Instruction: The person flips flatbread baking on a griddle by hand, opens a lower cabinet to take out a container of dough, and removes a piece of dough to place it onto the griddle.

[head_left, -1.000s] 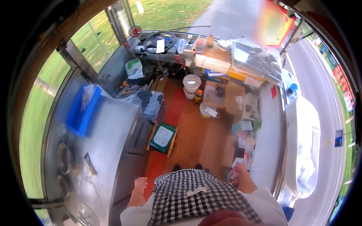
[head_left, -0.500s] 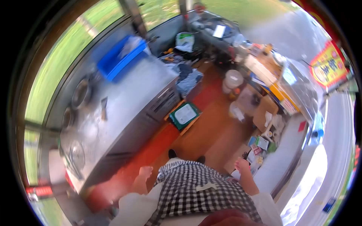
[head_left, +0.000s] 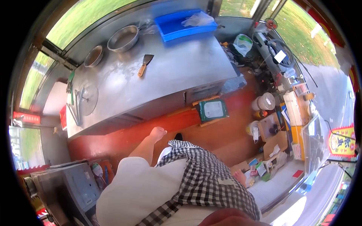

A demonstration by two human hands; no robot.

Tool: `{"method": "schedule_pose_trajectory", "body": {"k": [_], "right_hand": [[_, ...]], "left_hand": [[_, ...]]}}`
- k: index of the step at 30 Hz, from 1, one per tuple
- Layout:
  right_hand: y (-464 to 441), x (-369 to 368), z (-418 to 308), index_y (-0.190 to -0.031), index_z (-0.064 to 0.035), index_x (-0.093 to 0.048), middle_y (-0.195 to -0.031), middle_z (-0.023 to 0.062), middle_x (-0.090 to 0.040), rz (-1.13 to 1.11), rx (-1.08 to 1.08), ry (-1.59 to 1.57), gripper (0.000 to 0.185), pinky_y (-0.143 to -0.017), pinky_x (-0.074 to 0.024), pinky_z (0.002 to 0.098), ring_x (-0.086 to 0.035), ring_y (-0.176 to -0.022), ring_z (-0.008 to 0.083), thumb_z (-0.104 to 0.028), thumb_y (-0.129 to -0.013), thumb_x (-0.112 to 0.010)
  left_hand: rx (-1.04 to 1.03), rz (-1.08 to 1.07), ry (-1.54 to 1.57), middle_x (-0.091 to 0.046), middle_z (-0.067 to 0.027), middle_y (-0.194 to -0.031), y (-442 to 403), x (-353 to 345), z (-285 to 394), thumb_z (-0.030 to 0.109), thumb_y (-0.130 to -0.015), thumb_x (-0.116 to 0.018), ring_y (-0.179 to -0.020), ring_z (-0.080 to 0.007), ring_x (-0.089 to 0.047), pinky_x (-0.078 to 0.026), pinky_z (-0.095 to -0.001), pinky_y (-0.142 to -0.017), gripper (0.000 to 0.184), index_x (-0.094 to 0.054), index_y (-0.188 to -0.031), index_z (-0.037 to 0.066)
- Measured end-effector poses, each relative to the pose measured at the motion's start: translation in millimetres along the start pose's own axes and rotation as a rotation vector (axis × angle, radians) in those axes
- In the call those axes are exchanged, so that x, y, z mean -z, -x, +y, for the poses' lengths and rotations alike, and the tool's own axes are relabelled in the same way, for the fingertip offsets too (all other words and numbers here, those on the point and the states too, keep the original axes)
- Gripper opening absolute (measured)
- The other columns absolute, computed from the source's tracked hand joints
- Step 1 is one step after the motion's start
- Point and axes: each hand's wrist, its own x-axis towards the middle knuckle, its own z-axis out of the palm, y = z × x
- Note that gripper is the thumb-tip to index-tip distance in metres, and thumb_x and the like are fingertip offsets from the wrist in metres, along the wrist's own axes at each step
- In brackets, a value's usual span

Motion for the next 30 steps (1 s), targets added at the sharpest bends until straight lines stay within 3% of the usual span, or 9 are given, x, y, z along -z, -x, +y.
{"method": "schedule_pose_trajectory", "body": {"k": [4, 7, 10, 13, 16, 21, 30], "right_hand": [[11.0, -60.0, -14.6, -0.102, -0.0095, -0.06, -0.081, 0.0025, -0.062, 0.013, -0.009, 0.135, 0.023, -0.058, -0.0516, 0.0316, -0.06, -0.066, 0.0163, -0.032, -0.098, -0.06], [8.6, -103.3, -23.3, -0.101, -0.0099, -0.062, -0.081, 0.0015, -0.063, -0.009, -0.021, 0.245, 0.022, -0.059, -0.0521, 0.0314, -0.061, -0.067, 0.0151, -0.032, -0.098, -0.059], [6.3, -148.9, -31.2, -0.1, -0.0104, -0.061, -0.08, 0.0011, -0.062, -0.073, -0.025, 0.326, 0.02, -0.059, -0.0525, 0.0312, -0.061, -0.066, 0.0144, -0.03, -0.098, -0.058], [0.8, -193.8, -46.6, -0.099, -0.0104, -0.061, -0.079, 0.0007, -0.062, -0.131, -0.022, 0.404, 0.019, -0.059, -0.0523, 0.0309, -0.06, -0.065, 0.0141, -0.029, -0.098, -0.059], [19.1, -246.1, -71.0, -0.098, -0.0105, -0.061, -0.079, 0.0003, -0.062, -0.149, 0.045, 0.517, 0.018, -0.058, -0.0522, 0.0305, -0.06, -0.064, 0.0138, -0.028, -0.098, -0.059], [16.7, -308.1, -105.7, -0.097, -0.0112, -0.061, -0.08, 0.0005, -0.063, -0.158, 0.102, 0.691, 0.016, -0.057, -0.0522, 0.031, -0.061, -0.064, 0.0142, -0.027, -0.097, -0.06], [-26.8, -425.4, -137.3, -0.099, -0.01, -0.061, -0.083, 0.0024, -0.064, -0.348, 0.116, 1.033, 0.018, -0.057, -0.0528, 0.0326, -0.062, -0.067, 0.0162, -0.028, -0.098, -0.06]], "left_hand": [[0.053, 0.055, 0.026, -0.07, -0.0199, -0.107, -2.3, 39.7, -17.7, 0.032, -0.081, -0.075, -0.102, -0.0304, -0.068, -0.052, -0.0362, -0.09, 0.049, -0.068, -0.113, -0.004], [0.046, 0.148, 0.042, -0.07, -0.0104, -0.087, -2.5, 61.0, -58.3, 0.027, -0.085, -0.073, -0.078, -0.0194, -0.067, -0.053, -0.0337, -0.074, 0.039, -0.069, -0.11, -0.002], [0.042, 0.224, 0.058, -0.069, -0.0101, -0.082, 5.8, 84.6, -104.7, 0.027, -0.086, -0.073, -0.068, -0.0178, -0.064, -0.053, -0.0328, -0.064, 0.037, -0.07, -0.108, -0.002], [0.266, 0.255, 0.292, -0.066, -0.0093, -0.076, 49.1, 108.8, -114.8, 0.026, -0.086, -0.072, -0.06, -0.0158, -0.06, -0.049, -0.0309, -0.053, 0.034, -0.071, -0.106, -0.001], [0.395, 0.3, 0.374, -0.071, -0.015, -0.087, 68.7, 111.2, -156.8, 0.026, -0.084, -0.074, -0.073, -0.0209, -0.068, -0.054, -0.0349, -0.065, 0.038, -0.07, -0.107, -0.004], [0.534, 0.341, 0.496, -0.071, -0.0142, -0.089, 112.3, 80.9, -182.9, 0.026, -0.086, -0.073, -0.074, -0.0206, -0.068, -0.054, -0.0343, -0.065, 0.038, -0.069, -0.11, -0.004], [0.585, 0.533, 0.773, -0.07, -0.0138, -0.09, 164.5, 37.8, -147.6, 0.026, -0.085, -0.073, -0.079, -0.0211, -0.068, -0.054, -0.0342, -0.068, 0.039, -0.069, -0.111, -0.004]]}}
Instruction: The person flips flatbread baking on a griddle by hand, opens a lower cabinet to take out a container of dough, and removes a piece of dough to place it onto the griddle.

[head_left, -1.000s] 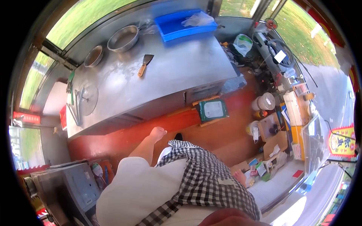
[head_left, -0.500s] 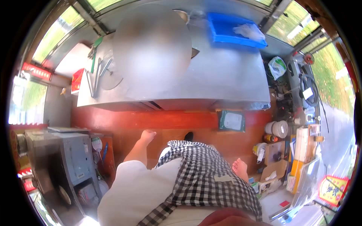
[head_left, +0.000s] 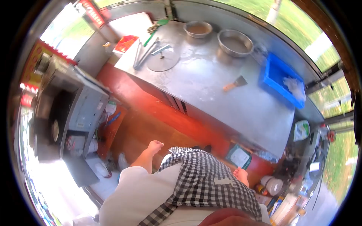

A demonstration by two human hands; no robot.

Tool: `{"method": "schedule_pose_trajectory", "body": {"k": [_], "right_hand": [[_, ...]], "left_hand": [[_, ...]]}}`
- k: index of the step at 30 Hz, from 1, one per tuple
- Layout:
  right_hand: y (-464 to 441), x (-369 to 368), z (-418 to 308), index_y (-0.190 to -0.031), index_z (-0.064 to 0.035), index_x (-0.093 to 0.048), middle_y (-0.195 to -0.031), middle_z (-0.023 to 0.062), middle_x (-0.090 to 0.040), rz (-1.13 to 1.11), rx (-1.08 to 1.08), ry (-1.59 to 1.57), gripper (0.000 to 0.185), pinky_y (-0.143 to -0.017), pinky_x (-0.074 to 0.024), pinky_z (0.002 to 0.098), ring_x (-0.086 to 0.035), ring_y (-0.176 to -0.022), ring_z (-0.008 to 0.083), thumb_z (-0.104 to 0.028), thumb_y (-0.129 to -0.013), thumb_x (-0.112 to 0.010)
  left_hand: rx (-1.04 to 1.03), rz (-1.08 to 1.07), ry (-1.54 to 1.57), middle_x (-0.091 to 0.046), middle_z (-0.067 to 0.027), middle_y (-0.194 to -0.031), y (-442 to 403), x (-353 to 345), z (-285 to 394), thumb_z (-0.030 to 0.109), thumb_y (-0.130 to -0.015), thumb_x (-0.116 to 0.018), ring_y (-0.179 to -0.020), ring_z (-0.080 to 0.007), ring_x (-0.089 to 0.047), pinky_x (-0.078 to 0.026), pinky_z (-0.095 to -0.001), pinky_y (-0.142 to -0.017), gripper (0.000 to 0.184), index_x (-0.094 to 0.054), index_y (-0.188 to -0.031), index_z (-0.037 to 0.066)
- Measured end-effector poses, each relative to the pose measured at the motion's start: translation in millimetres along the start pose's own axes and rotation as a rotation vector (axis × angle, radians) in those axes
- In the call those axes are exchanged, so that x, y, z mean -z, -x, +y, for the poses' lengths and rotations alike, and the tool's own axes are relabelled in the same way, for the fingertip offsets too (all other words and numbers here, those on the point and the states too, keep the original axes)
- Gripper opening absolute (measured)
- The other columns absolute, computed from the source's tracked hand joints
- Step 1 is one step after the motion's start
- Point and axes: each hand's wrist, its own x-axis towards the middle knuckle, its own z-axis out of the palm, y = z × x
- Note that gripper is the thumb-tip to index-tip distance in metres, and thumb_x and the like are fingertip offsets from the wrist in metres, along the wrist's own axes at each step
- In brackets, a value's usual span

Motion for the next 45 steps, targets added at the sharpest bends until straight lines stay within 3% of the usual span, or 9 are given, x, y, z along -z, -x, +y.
{"method": "schedule_pose_trajectory", "body": {"k": [3, 6, 9, 15, 18, 24, 27, 40, 45], "right_hand": [[-21.7, -7.9, -41.8, -0.101, -0.0085, -0.061, -0.085, 0.0039, -0.064, -0.035, 0.049, 0.055, 0.02, -0.058, -0.0527, 0.0331, -0.063, -0.069, 0.0175, -0.028, -0.097, -0.06], [-39.0, -14.8, -85.3, -0.103, -0.0071, -0.06, -0.086, 0.0055, -0.065, -0.059, 0.106, 0.113, 0.021, -0.059, -0.0522, 0.0352, -0.065, -0.073, 0.0197, -0.027, -0.096, -0.061], [-55.9, -13.6, -105.9, -0.101, -0.0074, -0.06, -0.085, 0.0057, -0.065, -0.106, 0.159, 0.134, 0.022, -0.061, -0.0516, 0.0368, -0.064, -0.071, 0.0206, -0.028, -0.094, -0.063], [-50.4, -19.0, -113.7, -0.09, -0.0073, -0.06, -0.074, 0.0062, -0.062, -0.241, 0.293, 0.287, 0.021, -0.052, -0.0503, 0.0368, -0.061, -0.06, 0.0217, -0.027, -0.093, -0.064], [-179.8, 3.9, -79.5, -0.086, -0.0077, -0.06, -0.071, 0.007, -0.061, -0.302, -0.014, 0.15, 0.025, -0.051, -0.0503, 0.0362, -0.063, -0.062, 0.0237, -0.032, -0.093, -0.062], [-94.6, -80.2, -111.1, -0.088, -0.0067, -0.06, -0.072, 0.0074, -0.062, -0.277, 0.087, 0.365, 0.024, -0.052, -0.0508, 0.0362, -0.063, -0.063, 0.0237, -0.03, -0.093, -0.062], [-49.9, -125.8, -124.7, -0.088, -0.0062, -0.06, -0.073, 0.0076, -0.062, -0.289, 0.137, 0.423, 0.023, -0.053, -0.051, 0.0362, -0.063, -0.064, 0.0237, -0.029, -0.093, -0.062], [37.2, -279.3, -116.1, -0.091, -0.004, -0.061, -0.076, 0.0083, -0.064, -0.352, 0.229, 0.605, 0.02, -0.055, -0.0519, 0.0362, -0.064, -0.066, 0.0238, -0.024, -0.093, -0.062], [41.9, -321.7, -104.7, -0.093, -0.0032, -0.061, -0.077, 0.0086, -0.065, -0.367, 0.219, 0.671, 0.019, -0.056, -0.0523, 0.0362, -0.065, -0.067, 0.0238, -0.022, -0.093, -0.062]], "left_hand": [[-0.035, 0.059, -0.027, -0.071, -0.0144, -0.093, 9.6, -1.7, -8.5, 0.026, -0.085, -0.073, -0.082, -0.0226, -0.068, -0.054, -0.0351, -0.073, 0.041, -0.068, -0.112, -0.005], [-0.028, 0.107, 0.053, -0.068, -0.0084, -0.088, 15.1, -6.2, -19.8, 0.027, -0.086, -0.073, -0.076, -0.0165, -0.064, -0.051, -0.0306, -0.061, 0.037, -0.067, -0.11, 0.0], [-0.022, 0.15, 0.12, -0.072, -0.0157, -0.096, 37.3, -11.8, -21.9, 0.027, -0.084, -0.073, -0.086, -0.0246, -0.069, -0.054, -0.0362, -0.078, 0.043, -0.068, -0.112, -0.005], [0.075, 0.116, 0.033, -0.071, -0.0153, -0.091, 58.7, -25.1, -60.8, 0.029, -0.082, -0.073, -0.086, -0.0263, -0.069, -0.053, -0.0379, -0.078, 0.033, -0.074, -0.098, 0.001], [0.106, 0.151, 0.016, -0.068, -0.0072, -0.078, 48.9, -33.9, -89.2, 0.031, -0.083, -0.072, -0.068, -0.0187, -0.062, -0.05, -0.0354, -0.061, 0.029, -0.072, -0.094, 0.004], [0.023, 0.14, 0.006, -0.07, -0.0112, -0.082, 22.0, -14.1, -99.7, 0.032, -0.081, -0.074, -0.075, -0.023, -0.066, -0.052, -0.0373, -0.069, 0.032, -0.072, -0.09, 0.002], [0.028, 0.209, 0.084, -0.072, -0.0173, -0.095, 11.5, 16.8, -82.5, 0.032, -0.081, -0.074, -0.093, -0.0299, -0.068, -0.053, -0.0404, -0.083, 0.033, -0.073, -0.098, 0.003], [0.11, 0.261, 0.175, -0.072, -0.0163, -0.102, -20.0, 128.8, -143.1, 0.035, -0.08, -0.074, -0.097, -0.0307, -0.068, -0.053, -0.0406, -0.084, 0.038, -0.072, -0.104, 0.005], [0.115, 0.335, 0.183, -0.071, -0.0172, -0.098, -2.4, 156.6, -192.8, 0.037, -0.081, -0.072, -0.095, -0.0327, -0.067, -0.053, -0.0414, -0.083, 0.036, -0.073, -0.093, 0.004]]}}
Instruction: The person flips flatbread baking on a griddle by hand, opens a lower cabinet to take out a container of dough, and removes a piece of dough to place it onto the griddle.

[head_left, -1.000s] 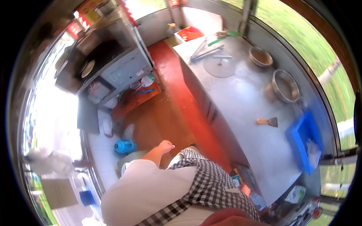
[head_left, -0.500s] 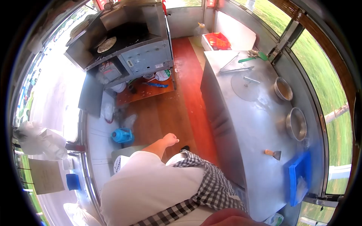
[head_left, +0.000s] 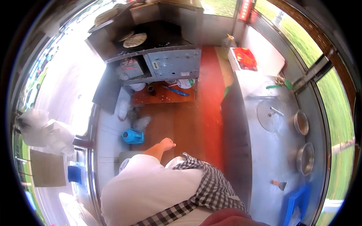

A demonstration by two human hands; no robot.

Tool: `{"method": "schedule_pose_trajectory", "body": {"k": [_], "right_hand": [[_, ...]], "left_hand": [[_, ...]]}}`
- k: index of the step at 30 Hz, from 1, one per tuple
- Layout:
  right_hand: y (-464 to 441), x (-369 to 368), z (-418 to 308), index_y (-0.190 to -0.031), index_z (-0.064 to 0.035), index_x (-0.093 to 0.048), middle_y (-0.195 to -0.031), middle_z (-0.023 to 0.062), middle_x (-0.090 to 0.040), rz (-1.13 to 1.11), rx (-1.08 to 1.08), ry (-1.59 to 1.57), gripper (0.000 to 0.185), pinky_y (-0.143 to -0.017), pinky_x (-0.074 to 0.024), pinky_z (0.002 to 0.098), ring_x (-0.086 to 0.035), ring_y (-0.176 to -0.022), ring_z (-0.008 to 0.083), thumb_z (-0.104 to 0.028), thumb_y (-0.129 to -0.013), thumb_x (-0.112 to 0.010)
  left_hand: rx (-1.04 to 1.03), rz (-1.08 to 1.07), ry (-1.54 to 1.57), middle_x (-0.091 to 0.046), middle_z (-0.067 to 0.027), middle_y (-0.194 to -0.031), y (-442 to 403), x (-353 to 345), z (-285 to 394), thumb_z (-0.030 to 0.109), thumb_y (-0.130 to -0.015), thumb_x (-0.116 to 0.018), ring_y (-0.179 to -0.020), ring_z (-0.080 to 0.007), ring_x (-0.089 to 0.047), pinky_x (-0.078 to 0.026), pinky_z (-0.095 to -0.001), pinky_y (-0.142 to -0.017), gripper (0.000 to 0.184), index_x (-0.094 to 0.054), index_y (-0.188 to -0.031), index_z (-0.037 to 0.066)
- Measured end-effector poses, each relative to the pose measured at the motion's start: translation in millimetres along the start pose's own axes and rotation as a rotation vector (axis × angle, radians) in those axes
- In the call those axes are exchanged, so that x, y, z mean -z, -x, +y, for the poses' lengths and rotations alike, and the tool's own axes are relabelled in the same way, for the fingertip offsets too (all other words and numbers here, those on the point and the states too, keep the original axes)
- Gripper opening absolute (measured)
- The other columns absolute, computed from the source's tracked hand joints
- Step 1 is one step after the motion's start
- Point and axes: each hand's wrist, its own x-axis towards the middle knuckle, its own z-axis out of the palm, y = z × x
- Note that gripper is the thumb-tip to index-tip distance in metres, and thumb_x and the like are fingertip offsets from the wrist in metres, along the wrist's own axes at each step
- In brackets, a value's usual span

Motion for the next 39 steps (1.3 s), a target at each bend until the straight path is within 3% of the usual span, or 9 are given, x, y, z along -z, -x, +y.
{"method": "schedule_pose_trajectory", "body": {"k": [9, 14, 16, 21, 24, 28, 31, 37, 39], "right_hand": [[-90.7, -17.5, -19.6, -0.095, -0.0017, -0.061, -0.079, 0.0092, -0.066, -0.038, 0.008, 0.103, 0.018, -0.058, -0.053, 0.0362, -0.065, -0.069, 0.0238, -0.019, -0.093, -0.062], [6.2, -92.5, -143.4, -0.098, -0.0037, -0.062, -0.078, 0.0069, -0.064, -0.212, 0.253, 0.376, 0.022, -0.051, -0.0494, 0.0304, -0.061, -0.06, 0.017, -0.026, -0.095, -0.064], [-16.3, -117.9, -170.3, -0.1, -0.0039, -0.062, -0.078, 0.0058, -0.064, -0.306, 0.272, 0.344, 0.022, -0.051, -0.0499, 0.0303, -0.061, -0.061, 0.0164, -0.025, -0.095, -0.064], [-6.4, -191.1, -247.2, -0.106, -0.0038, -0.066, -0.084, 0.0051, -0.067, -0.396, 0.407, 0.435, 0.026, -0.059, -0.0534, 0.0295, -0.063, -0.067, 0.014, -0.027, -0.095, -0.065], [14.9, -223.5, -289.2, -0.108, -0.0036, -0.066, -0.088, 0.0053, -0.068, -0.427, 0.47, 0.512, 0.026, -0.063, -0.0541, 0.0283, -0.064, -0.072, 0.0135, -0.026, -0.095, -0.065], [11.9, -249.9, -323.9, -0.107, -0.0036, -0.066, -0.087, 0.004, -0.067, -0.491, 0.513, 0.589, 0.024, -0.063, -0.0537, 0.0268, -0.063, -0.071, 0.012, -0.025, -0.096, -0.064], [6.6, -269.5, -342.2, -0.106, -0.0036, -0.067, -0.086, 0.0032, -0.067, -0.537, 0.525, 0.653, 0.023, -0.063, -0.0533, 0.0261, -0.063, -0.071, 0.0113, -0.024, -0.096, -0.064], [7.5, -309.0, -364.6, -0.105, -0.0038, -0.066, -0.083, 0.0033, -0.066, -0.631, 0.565, 0.745, 0.021, -0.06, -0.0546, 0.0265, -0.063, -0.068, 0.0118, -0.023, -0.095, -0.065], [6.8, -324.1, -369.4, -0.105, -0.0034, -0.066, -0.083, 0.0035, -0.066, -0.639, 0.565, 0.764, 0.022, -0.06, -0.0548, 0.0267, -0.063, -0.069, 0.0118, -0.023, -0.096, -0.065]], "left_hand": [[0.121, 0.02, 0.008, -0.071, -0.0182, -0.101, 27.2, 12.5, -58.8, 0.041, -0.089, -0.062, -0.1, -0.0358, -0.065, -0.051, -0.0422, -0.09, 0.04, -0.074, -0.091, 0.003], [0.233, -0.065, -0.006, -0.069, -0.0179, -0.111, 58.4, -3.7, -52.9, 0.043, -0.095, -0.053, -0.106, -0.0344, -0.064, -0.05, -0.0415, -0.094, 0.045, -0.074, -0.099, 0.003], [0.318, -0.07, 0.088, -0.068, -0.017, -0.115, 66.4, -5.3, -46.2, 0.042, -0.098, -0.048, -0.109, -0.0335, -0.063, -0.049, -0.0413, -0.097, 0.046, -0.073, -0.104, 0.004], [0.205, -0.092, -0.212, -0.068, -0.0153, -0.115, 70.2, 11.1, -25.2, 0.034, -0.103, -0.04, -0.111, -0.0323, -0.063, -0.048, -0.0433, -0.099, 0.043, -0.072, -0.111, 0.007], [0.174, 0.046, -0.067, -0.069, -0.0149, -0.111, 50.0, 3.3, -34.3, 0.035, -0.101, -0.046, -0.105, -0.031, -0.066, -0.051, -0.0424, -0.093, 0.038, -0.072, -0.111, 0.008], [0.406, 0.25, 0.488, -0.071, -0.0136, -0.104, 40.9, -0.6, -11.2, 0.038, -0.09, -0.066, -0.094, -0.0273, -0.068, -0.055, -0.0388, -0.081, 0.037, -0.071, -0.109, 0.006], [0.387, 0.316, 0.615, -0.07, -0.0132, -0.1, 33.5, -17.3, -13.2, 0.038, -0.081, -0.076, -0.088, -0.0257, -0.068, -0.055, -0.038, -0.076, 0.043, -0.07, -0.107, 0.004], [0.565, 0.366, 0.617, -0.071, -0.0129, -0.103, 63.5, -47.7, -10.3, 0.034, -0.086, -0.072, -0.091, -0.0265, -0.068, -0.055, -0.0381, -0.079, 0.035, -0.072, -0.101, 0.003], [0.528, 0.278, 0.543, -0.067, -0.0096, -0.086, 62.4, -61.4, -34.4, 0.029, -0.088, -0.072, -0.074, -0.0221, -0.062, -0.049, -0.0357, -0.064, 0.027, -0.072, -0.091, 0.002]]}}
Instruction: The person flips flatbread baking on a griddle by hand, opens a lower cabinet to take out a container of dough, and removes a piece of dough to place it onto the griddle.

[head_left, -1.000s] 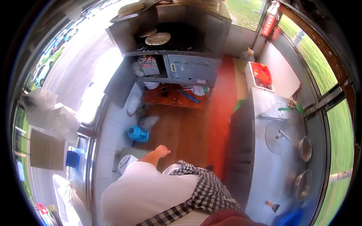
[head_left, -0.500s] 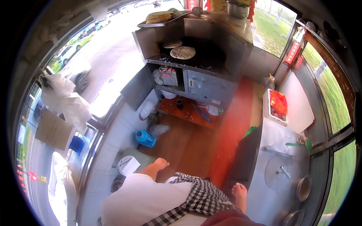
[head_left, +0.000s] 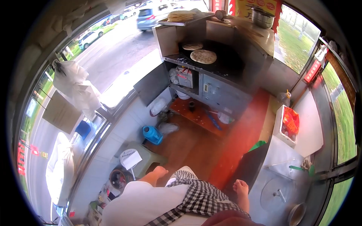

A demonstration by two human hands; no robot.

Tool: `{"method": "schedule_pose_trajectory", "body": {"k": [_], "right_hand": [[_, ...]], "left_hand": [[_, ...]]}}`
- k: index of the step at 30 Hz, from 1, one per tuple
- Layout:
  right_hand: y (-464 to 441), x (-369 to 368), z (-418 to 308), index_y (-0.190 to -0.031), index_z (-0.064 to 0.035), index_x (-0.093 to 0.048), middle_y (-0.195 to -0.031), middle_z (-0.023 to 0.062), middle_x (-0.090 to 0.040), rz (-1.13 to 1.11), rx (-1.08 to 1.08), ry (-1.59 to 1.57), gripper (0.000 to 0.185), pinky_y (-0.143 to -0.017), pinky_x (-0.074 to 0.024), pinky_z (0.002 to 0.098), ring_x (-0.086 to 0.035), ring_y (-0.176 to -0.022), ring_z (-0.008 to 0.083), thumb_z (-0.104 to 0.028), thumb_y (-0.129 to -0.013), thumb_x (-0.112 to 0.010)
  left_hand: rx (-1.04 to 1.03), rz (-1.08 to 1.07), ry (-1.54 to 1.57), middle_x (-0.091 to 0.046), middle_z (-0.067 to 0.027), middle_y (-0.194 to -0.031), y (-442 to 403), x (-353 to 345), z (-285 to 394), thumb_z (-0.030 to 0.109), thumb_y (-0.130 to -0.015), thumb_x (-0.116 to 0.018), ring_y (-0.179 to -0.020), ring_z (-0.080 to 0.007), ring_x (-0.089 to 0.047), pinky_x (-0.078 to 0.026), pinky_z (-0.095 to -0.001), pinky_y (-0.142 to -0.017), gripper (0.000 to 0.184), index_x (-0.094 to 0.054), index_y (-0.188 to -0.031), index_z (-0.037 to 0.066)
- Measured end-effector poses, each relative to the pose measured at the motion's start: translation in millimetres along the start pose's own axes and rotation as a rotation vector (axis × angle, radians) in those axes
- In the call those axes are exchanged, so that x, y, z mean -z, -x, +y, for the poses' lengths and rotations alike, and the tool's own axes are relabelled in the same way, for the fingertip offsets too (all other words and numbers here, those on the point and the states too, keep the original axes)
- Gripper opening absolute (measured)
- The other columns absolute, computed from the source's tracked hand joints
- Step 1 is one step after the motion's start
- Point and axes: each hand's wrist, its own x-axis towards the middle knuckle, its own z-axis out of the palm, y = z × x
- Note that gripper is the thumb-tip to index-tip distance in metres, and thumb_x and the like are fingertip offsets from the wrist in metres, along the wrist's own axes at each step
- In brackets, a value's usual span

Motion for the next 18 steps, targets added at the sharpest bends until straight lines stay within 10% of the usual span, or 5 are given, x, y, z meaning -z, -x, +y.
{"method": "schedule_pose_trajectory", "body": {"k": [2, 8, 18], "right_hand": [[-9.2, -7.2, -4.9, -0.105, -0.0034, -0.066, -0.083, 0.0035, -0.066, -0.012, -0.007, 0.0, 0.021, -0.06, -0.0547, 0.0267, -0.063, -0.068, 0.0119, -0.023, -0.096, -0.064], [-36.3, -40.0, -35.3, -0.104, -0.0024, -0.067, -0.083, 0.0024, -0.066, 0.028, -0.026, 0.06, 0.023, -0.062, -0.0525, 0.0255, -0.062, -0.068, 0.0107, -0.024, -0.095, -0.065], [-92.0, -102.6, -53.2, -0.1, -0.0031, -0.065, -0.08, 0.0046, -0.065, 0.013, -0.143, 0.009, 0.02, -0.055, -0.0528, 0.0297, -0.063, -0.064, 0.0153, -0.022, -0.095, -0.065]], "left_hand": [[0.154, -0.03, 0.15, -0.061, -0.0057, -0.069, 1.4, 1.3, -12.3, 0.026, -0.087, -0.072, -0.056, -0.0162, -0.052, -0.041, -0.0324, -0.048, 0.024, -0.069, -0.084, 0.003], [0.162, -0.029, 0.251, -0.06, -0.0059, -0.067, -40.6, 20.0, -22.1, 0.026, -0.085, -0.075, -0.054, -0.0166, -0.053, -0.045, -0.0311, -0.05, 0.024, -0.069, -0.079, 0.003], [-0.085, 0.082, 0.189, -0.068, -0.0127, -0.081, -115.2, 139.3, 77.2, 0.032, -0.083, -0.072, -0.078, -0.0273, -0.067, -0.052, -0.0413, -0.073, 0.029, -0.071, -0.088, 0.003]]}}
